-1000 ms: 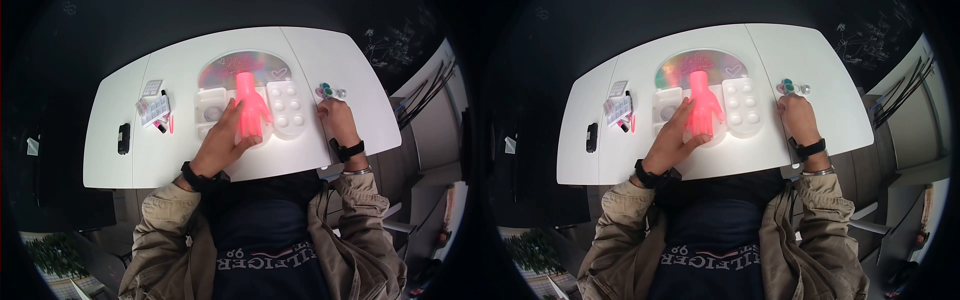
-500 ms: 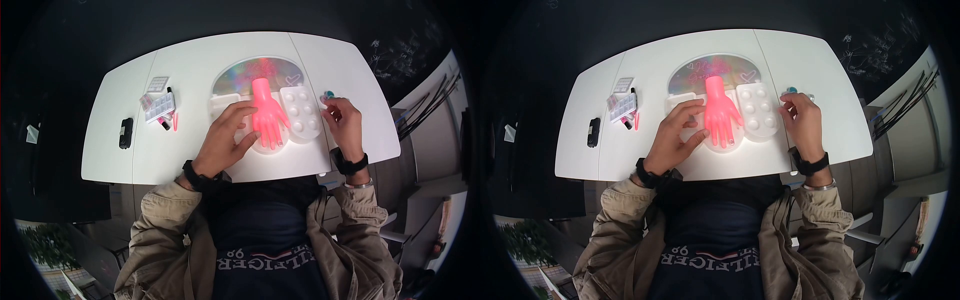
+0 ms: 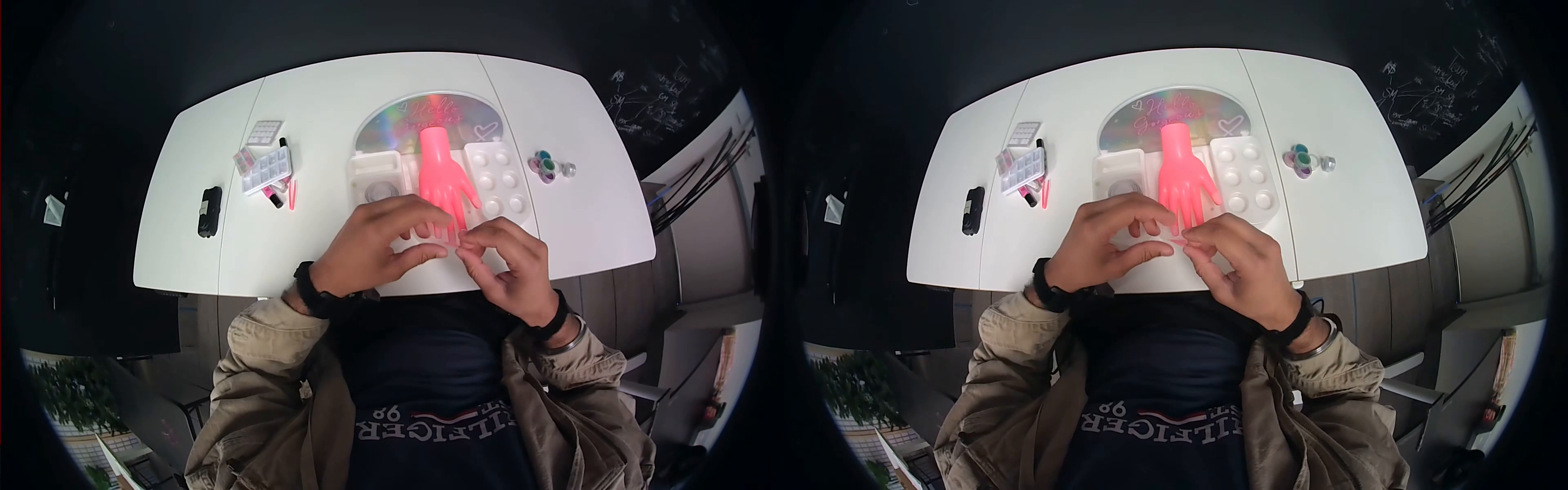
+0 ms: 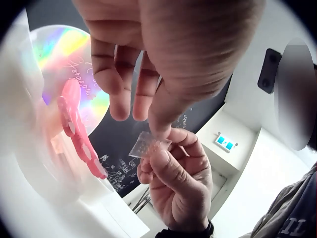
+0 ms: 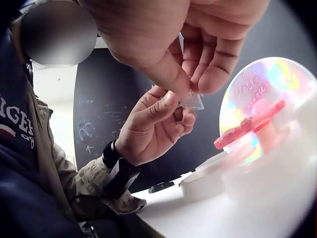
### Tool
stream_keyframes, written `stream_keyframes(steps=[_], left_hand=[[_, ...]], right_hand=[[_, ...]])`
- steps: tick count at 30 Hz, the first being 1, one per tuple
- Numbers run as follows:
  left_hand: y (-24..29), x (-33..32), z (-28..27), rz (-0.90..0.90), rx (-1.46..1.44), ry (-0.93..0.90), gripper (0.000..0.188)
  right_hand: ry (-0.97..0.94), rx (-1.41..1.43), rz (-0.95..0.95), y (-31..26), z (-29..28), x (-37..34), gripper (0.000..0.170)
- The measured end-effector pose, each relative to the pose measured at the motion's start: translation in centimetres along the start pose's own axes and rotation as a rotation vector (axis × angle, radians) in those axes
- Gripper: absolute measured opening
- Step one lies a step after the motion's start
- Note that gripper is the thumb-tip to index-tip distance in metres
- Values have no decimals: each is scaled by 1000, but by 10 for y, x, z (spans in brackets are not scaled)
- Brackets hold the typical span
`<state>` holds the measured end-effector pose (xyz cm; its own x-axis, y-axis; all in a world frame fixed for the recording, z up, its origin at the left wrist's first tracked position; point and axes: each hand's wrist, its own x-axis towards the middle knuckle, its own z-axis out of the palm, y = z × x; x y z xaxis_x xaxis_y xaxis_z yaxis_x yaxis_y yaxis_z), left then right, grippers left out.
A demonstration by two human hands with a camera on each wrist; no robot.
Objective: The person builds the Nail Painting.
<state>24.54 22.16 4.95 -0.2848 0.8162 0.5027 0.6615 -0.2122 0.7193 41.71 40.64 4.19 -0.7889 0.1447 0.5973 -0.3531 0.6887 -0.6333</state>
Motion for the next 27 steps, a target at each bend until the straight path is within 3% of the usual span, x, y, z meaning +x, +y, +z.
stream_keyframes(steps=[5,9,11,15,22,27], left_hand=[[-8,-1,6,103,28,-57,36],[-6,0,-21,-95,323,-44,43],[-20,1,-40,-96,549,-32,49],[-41,-7,-49,-335,613,-80,56],[-56,-9,-44,-252,599,-36,62],[-64,-5,-50,-335,452,-30,68]], right_hand=[[11,10,-14,0,5,-4,21],[46,-13,6,11,3,-2,19],[64,9,21,18,2,-3,19],[56,48,49,24,5,-4,18],[71,433,367,28,11,-11,20],[89,545,409,28,11,-13,25]])
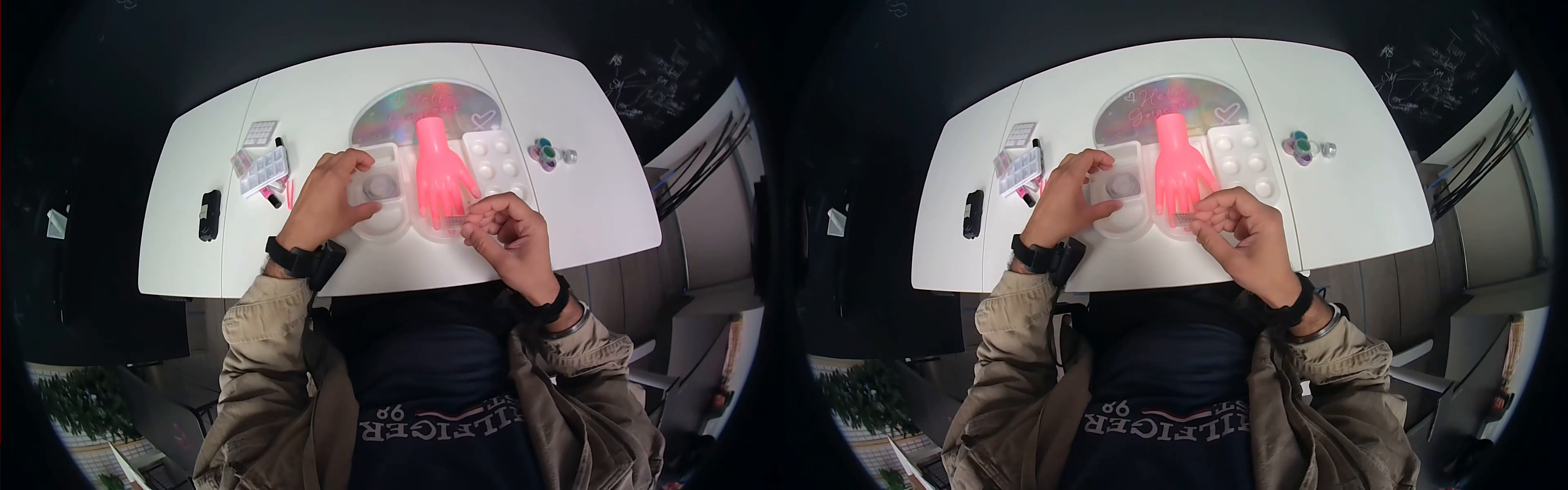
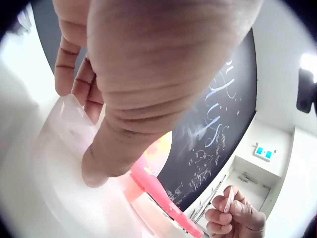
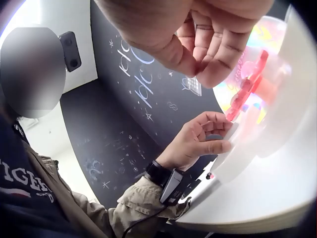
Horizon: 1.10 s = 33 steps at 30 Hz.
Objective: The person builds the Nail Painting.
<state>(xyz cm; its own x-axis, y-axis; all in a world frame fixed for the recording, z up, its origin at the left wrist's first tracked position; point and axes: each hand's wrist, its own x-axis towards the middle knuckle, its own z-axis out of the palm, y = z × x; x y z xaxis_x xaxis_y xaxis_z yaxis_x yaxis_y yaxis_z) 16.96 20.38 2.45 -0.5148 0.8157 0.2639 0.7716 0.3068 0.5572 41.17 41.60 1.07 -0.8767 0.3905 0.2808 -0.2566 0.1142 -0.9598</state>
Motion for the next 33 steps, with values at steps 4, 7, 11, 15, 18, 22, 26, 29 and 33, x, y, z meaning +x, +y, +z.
stream_keyframes(steps=[4,7,11,15,18,22,26,29,33], left_hand=[[-2,-3,-14,-6,22,99,75],[-20,-3,-32,-45,70,223,75],[-43,-8,-45,-373,238,210,70],[-64,-12,-36,-375,361,97,64],[-56,-10,-35,-380,329,99,55],[-19,-5,-42,-234,156,183,42],[36,-9,-37,11,-363,-11,25],[77,-15,-26,78,-432,-125,18],[80,-16,-6,124,-585,-188,19]], right_hand=[[2,-1,9,2,-4,1,25],[16,32,-3,1,-3,2,25],[41,-50,-75,4,-3,3,20],[25,-228,-198,-1,-4,4,17],[11,-340,-376,-7,-2,5,20],[8,-388,-528,-8,1,6,25],[18,-463,-572,-12,-1,-1,30],[-19,-511,-626,-15,-3,-1,33],[-58,-496,-643,-15,-2,-1,34]])
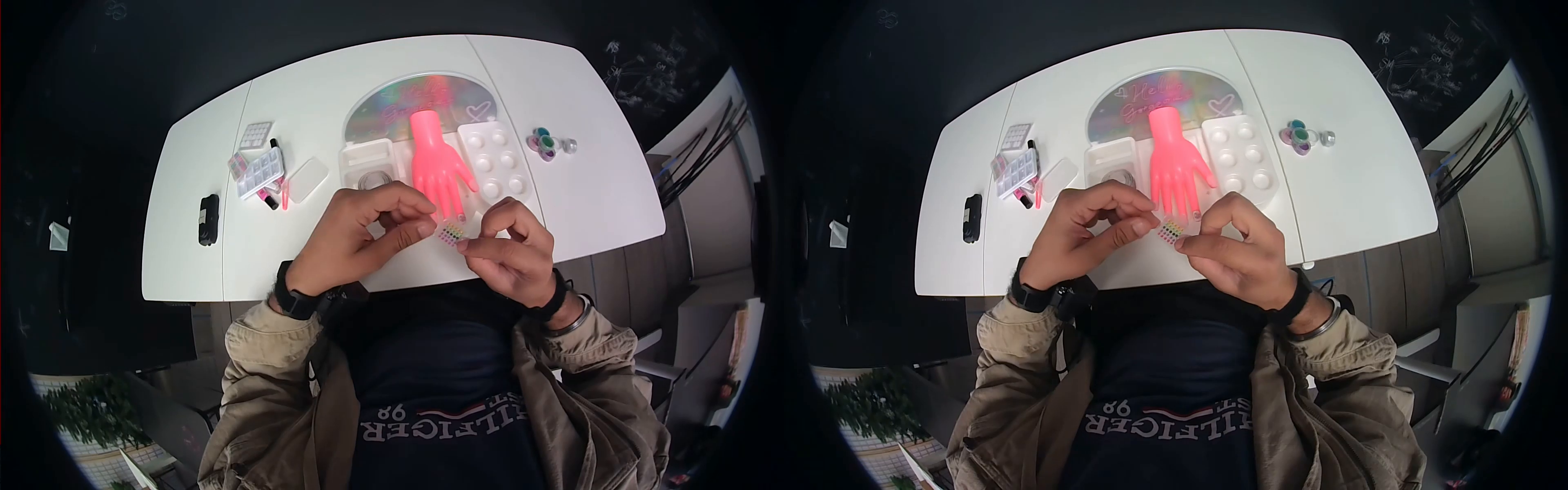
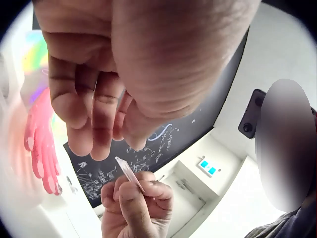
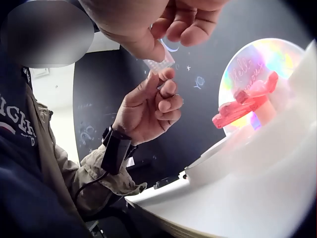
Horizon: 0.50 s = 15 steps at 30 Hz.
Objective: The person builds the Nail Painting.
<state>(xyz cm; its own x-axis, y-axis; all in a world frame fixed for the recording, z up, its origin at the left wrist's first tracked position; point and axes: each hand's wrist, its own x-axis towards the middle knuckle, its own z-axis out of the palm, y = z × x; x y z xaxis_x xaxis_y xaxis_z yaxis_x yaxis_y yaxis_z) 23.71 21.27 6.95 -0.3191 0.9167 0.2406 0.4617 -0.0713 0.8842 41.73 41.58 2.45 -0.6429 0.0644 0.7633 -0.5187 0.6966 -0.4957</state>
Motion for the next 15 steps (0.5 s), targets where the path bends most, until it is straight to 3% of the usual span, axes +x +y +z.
stream_keyframes(steps=[4,9,15], left_hand=[[0,-3,2,9,-57,-11,19],[-4,0,7,8,-79,148,18],[-11,-1,-33,-96,464,367,9]], right_hand=[[-12,6,-11,0,1,1,34],[-30,37,7,0,7,0,31],[-28,58,28,3,9,-1,27]])
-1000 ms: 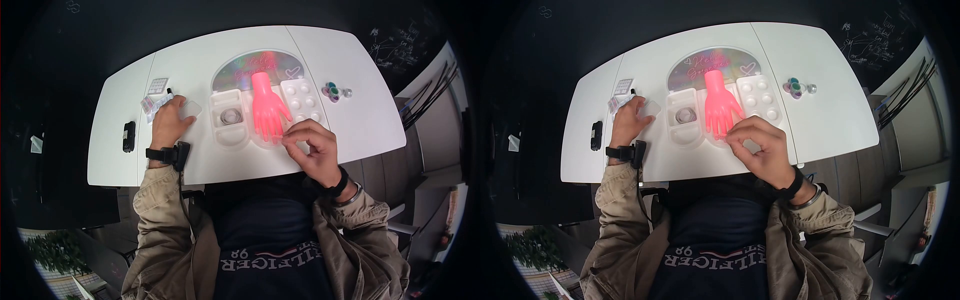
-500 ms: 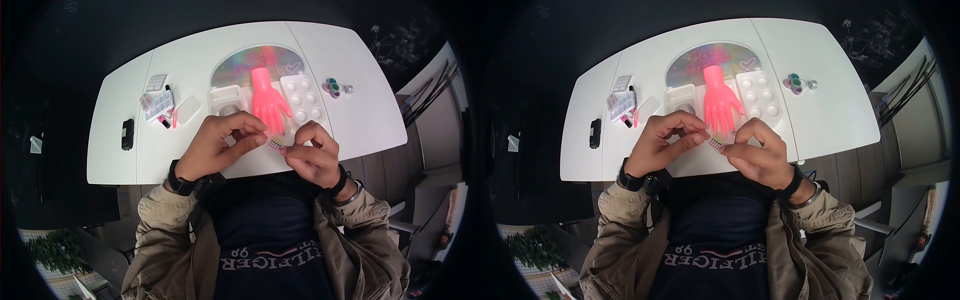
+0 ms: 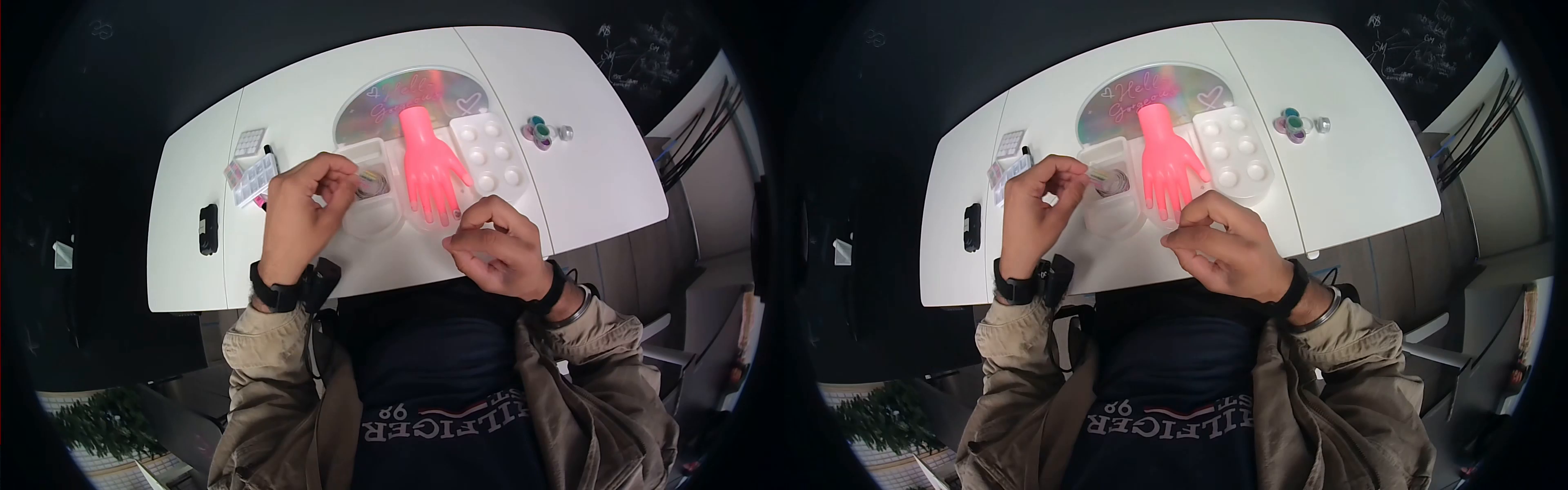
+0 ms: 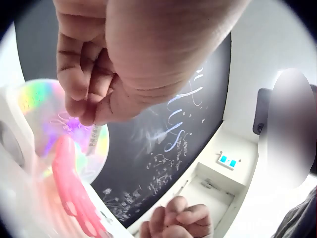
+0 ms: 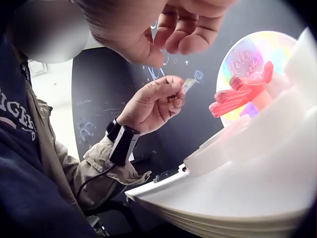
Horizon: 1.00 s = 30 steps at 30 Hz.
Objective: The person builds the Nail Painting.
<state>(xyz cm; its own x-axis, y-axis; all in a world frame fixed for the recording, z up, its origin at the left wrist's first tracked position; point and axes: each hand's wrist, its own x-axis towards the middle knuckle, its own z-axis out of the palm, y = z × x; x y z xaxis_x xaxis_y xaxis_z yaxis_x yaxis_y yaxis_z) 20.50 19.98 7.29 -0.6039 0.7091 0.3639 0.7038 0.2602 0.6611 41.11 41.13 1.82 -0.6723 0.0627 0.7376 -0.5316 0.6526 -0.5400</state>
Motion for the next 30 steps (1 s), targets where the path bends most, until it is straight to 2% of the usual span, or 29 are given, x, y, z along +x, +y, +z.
stream_keyframes(steps=[1,7,19,22,28,30], left_hand=[[-8,2,0,23,47,33,7],[-36,3,3,-78,236,-31,12],[-43,5,9,-76,259,-2,13],[-49,5,9,-21,305,19,15],[-50,4,15,-54,246,-3,14],[-56,6,16,-7,265,33,14]], right_hand=[[0,6,-1,0,0,0,26],[-27,25,3,-1,-2,1,25],[-38,29,-9,1,-2,1,27],[-38,20,-14,2,-2,1,27],[-34,28,-12,3,0,0,27],[-33,28,-12,3,0,-1,27]])
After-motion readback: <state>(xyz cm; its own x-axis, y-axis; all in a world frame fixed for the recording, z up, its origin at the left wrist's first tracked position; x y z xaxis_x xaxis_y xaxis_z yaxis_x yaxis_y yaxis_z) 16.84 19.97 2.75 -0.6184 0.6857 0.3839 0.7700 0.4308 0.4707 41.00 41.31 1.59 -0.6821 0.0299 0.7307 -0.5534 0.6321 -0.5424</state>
